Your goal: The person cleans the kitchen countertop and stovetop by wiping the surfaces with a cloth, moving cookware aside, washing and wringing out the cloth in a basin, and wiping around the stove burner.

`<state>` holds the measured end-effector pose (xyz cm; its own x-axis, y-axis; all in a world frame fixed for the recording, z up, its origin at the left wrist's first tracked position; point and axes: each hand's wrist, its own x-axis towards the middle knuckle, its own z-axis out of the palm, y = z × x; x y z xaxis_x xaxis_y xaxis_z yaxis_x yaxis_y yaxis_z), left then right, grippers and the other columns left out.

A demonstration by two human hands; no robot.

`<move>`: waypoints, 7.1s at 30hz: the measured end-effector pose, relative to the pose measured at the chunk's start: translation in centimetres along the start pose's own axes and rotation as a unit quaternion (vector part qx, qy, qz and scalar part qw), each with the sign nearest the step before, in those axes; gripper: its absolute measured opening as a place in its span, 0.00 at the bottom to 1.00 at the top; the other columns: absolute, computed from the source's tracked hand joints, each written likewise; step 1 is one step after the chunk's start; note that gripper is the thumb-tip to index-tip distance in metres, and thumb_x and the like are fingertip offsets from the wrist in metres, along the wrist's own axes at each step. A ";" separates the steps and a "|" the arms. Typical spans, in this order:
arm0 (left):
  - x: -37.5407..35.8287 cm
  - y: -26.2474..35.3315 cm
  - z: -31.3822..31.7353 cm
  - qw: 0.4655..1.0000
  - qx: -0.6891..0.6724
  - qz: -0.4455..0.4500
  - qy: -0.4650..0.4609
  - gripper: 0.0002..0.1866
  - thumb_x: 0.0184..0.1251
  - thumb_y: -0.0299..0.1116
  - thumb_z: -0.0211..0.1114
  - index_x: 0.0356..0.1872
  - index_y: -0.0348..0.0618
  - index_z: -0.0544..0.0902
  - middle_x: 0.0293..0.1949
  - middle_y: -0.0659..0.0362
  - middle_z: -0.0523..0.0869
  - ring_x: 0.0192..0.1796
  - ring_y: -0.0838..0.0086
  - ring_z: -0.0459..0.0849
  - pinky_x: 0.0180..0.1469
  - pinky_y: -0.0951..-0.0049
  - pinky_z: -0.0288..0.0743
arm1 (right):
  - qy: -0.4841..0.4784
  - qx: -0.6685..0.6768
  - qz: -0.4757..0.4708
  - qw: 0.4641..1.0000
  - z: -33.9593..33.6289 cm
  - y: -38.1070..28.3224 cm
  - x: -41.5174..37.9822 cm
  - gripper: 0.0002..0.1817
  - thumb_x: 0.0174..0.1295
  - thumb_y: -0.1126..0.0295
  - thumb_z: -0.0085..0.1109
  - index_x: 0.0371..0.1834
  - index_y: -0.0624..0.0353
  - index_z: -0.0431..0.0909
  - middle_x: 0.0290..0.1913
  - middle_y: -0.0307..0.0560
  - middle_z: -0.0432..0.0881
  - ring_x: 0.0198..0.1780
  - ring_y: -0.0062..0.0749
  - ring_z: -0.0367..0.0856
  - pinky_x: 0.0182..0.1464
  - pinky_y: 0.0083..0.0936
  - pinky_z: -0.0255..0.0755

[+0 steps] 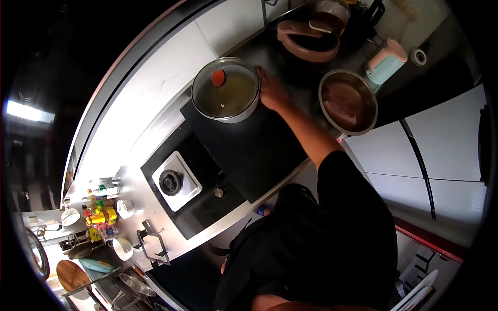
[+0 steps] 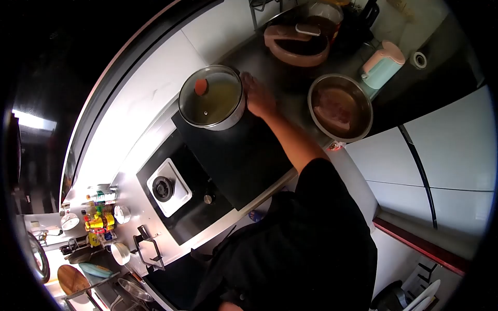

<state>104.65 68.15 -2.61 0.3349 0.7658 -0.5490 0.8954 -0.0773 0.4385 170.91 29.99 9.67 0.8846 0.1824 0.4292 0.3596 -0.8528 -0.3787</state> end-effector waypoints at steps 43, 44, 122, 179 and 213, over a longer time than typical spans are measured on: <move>-11.7 -9.9 3.7 0.980 -0.140 -0.036 0.134 0.22 0.74 0.45 0.61 0.36 0.30 0.86 0.29 0.51 0.88 0.32 0.70 0.82 0.40 0.64 0.76 | 0.037 -0.009 -0.125 0.991 13.4 -23.2 -2.6 0.27 0.62 0.72 0.47 0.63 0.78 0.68 0.70 0.68 0.66 0.67 0.58 0.66 0.69 0.47 0.58; -10.7 -6.0 1.4 0.990 -0.097 -0.037 0.096 0.22 0.74 0.45 0.60 0.37 0.30 0.85 0.29 0.50 0.88 0.33 0.70 0.82 0.41 0.64 0.76 | 0.042 -0.002 -0.163 0.986 11.0 -23.3 -5.2 0.27 0.63 0.70 0.50 0.63 0.78 0.68 0.71 0.72 0.65 0.69 0.62 0.65 0.68 0.48 0.58; -4.0 47.5 4.8 0.909 -0.172 0.365 -0.101 0.32 0.78 0.58 0.53 0.49 0.31 0.80 0.40 0.55 0.85 0.43 0.71 0.78 0.51 0.70 0.71 | -0.191 0.016 -0.208 0.959 -9.2 -3.7 -16.5 0.26 0.70 0.59 0.52 0.69 0.58 0.72 0.74 0.47 0.67 0.74 0.44 0.64 0.72 0.52 0.57; -6.8 48.4 5.6 0.902 -0.229 0.364 -0.045 0.25 0.80 0.52 0.54 0.47 0.33 0.78 0.30 0.60 0.80 0.33 0.77 0.74 0.38 0.76 0.69 | -0.085 0.011 -0.192 0.978 1.4 -3.7 -2.0 0.23 0.67 0.64 0.53 0.65 0.54 0.75 0.71 0.50 0.71 0.73 0.46 0.67 0.72 0.52 0.59; -7.5 48.5 5.3 0.920 -0.221 0.320 -0.045 0.30 0.76 0.57 0.55 0.54 0.33 0.77 0.30 0.59 0.81 0.33 0.77 0.75 0.39 0.75 0.72 | -0.181 0.106 -0.484 0.850 11.6 -10.8 10.6 0.21 0.69 0.63 0.52 0.66 0.46 0.74 0.73 0.40 0.70 0.76 0.37 0.63 0.72 0.48 0.59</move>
<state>147.12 55.28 19.03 0.7927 0.5964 -0.1263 0.3062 -0.2105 0.9284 179.82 46.82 8.83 0.1641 0.9193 0.3577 0.9819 -0.1175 -0.1485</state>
